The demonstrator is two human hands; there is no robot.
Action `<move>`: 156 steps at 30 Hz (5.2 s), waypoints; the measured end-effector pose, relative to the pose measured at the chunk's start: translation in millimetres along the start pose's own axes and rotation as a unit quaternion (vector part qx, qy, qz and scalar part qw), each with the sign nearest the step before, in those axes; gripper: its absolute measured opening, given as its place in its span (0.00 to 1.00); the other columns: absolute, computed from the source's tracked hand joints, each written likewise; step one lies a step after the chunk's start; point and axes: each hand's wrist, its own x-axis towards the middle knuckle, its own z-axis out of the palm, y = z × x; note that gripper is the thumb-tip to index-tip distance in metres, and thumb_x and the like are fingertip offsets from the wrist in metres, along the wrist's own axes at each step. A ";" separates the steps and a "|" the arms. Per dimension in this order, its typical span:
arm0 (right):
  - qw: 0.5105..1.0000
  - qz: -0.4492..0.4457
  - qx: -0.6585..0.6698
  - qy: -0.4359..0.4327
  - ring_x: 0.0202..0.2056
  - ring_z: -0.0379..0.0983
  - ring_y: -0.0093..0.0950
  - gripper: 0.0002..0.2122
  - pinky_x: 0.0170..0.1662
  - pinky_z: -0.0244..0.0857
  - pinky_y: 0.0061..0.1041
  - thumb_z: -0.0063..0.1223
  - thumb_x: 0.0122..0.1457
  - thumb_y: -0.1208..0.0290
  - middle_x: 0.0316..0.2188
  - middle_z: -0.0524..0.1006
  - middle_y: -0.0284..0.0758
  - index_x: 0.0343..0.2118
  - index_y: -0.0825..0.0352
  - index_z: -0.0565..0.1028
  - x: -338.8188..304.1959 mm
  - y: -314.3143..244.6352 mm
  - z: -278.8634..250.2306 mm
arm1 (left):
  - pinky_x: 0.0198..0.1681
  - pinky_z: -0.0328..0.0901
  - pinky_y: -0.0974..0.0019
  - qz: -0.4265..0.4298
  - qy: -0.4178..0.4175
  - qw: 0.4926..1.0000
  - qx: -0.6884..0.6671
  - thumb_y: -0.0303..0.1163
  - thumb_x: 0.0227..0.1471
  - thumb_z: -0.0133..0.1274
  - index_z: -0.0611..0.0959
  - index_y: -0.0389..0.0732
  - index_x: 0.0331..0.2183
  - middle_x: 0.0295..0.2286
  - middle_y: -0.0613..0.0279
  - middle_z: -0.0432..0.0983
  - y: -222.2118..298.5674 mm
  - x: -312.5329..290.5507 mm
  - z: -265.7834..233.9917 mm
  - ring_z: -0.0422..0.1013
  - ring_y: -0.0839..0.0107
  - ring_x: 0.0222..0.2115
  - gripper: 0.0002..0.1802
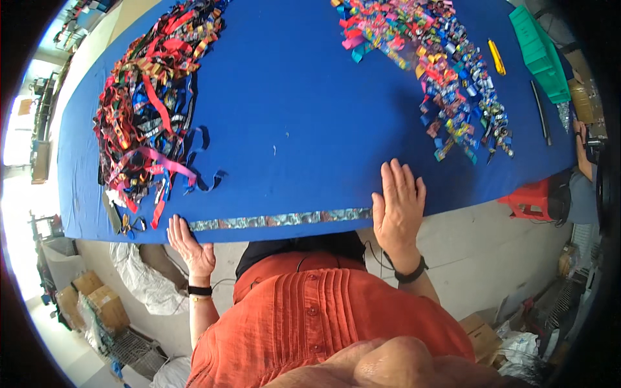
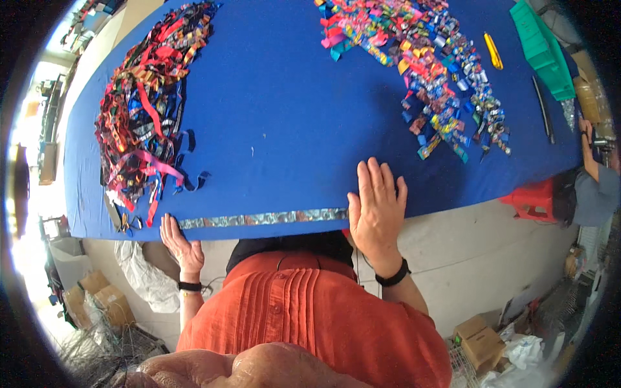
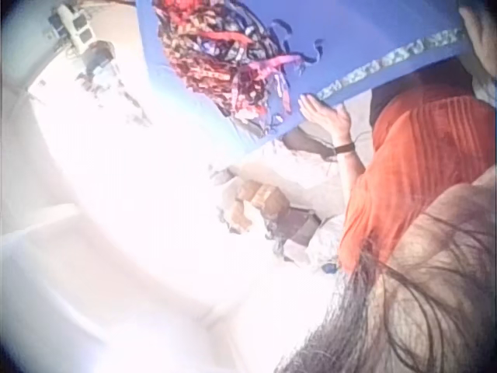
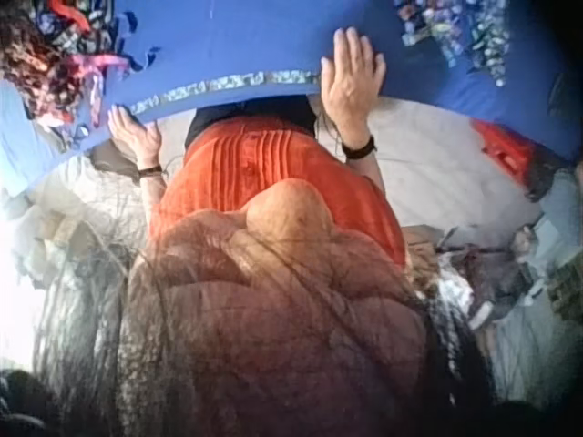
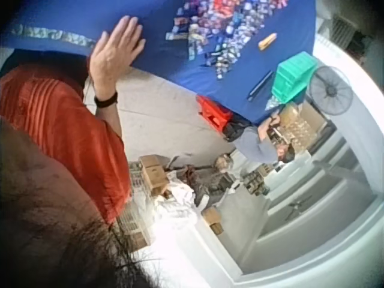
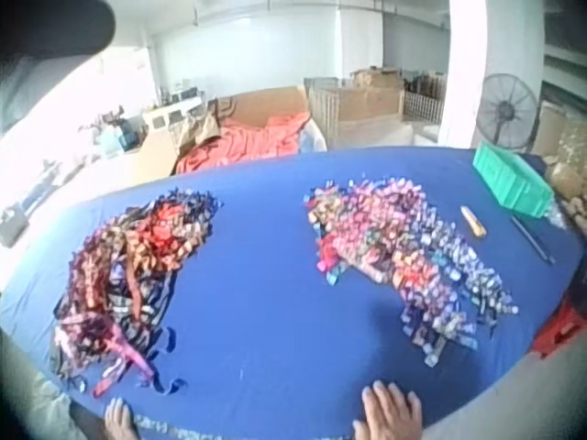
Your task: Manually tying decorative bows using colorful printed fabric strips at a factory workstation.
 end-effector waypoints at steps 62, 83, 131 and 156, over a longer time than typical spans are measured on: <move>0.998 0.052 -0.013 0.017 0.63 0.57 0.45 0.23 0.66 0.45 0.48 0.45 0.64 0.65 0.61 0.64 0.45 0.62 0.63 0.63 -4.3 -23.8 -13.8 | 0.66 0.37 0.38 -0.006 0.006 0.994 -0.112 0.57 0.61 0.39 0.59 0.28 0.60 0.61 0.39 0.54 -0.6 -0.1 -12.9 0.47 0.43 0.65 0.43; 0.959 -0.237 0.122 -0.096 0.68 0.48 0.38 0.35 0.68 0.36 0.51 0.53 0.59 0.52 0.66 0.56 0.40 0.65 0.65 0.58 -7.9 -151.7 24.3 | 0.67 0.36 0.36 0.163 -0.125 0.970 -0.128 0.53 0.56 0.48 0.62 0.28 0.60 0.62 0.39 0.55 78.9 33.1 -3.6 0.48 0.45 0.65 0.43; 0.993 -0.091 -0.072 -0.001 0.64 0.56 0.43 0.44 0.66 0.46 0.48 0.58 0.37 0.83 0.64 0.61 0.43 0.65 0.67 0.57 -9.5 -61.1 6.9 | 0.67 0.36 0.40 -0.037 -0.060 0.991 -0.114 0.36 0.45 0.62 0.58 0.27 0.61 0.61 0.34 0.52 32.4 23.3 -44.4 0.45 0.39 0.65 0.48; 0.950 -0.251 0.056 -0.175 0.67 0.49 0.45 0.47 0.66 0.36 0.58 0.68 0.44 0.55 0.67 0.53 0.42 0.67 0.63 0.56 1.2 -165.3 9.2 | 0.68 0.39 0.42 0.115 -0.094 0.958 -0.246 0.49 0.48 0.59 0.63 0.31 0.61 0.63 0.45 0.53 83.9 25.8 -3.4 0.47 0.51 0.66 0.46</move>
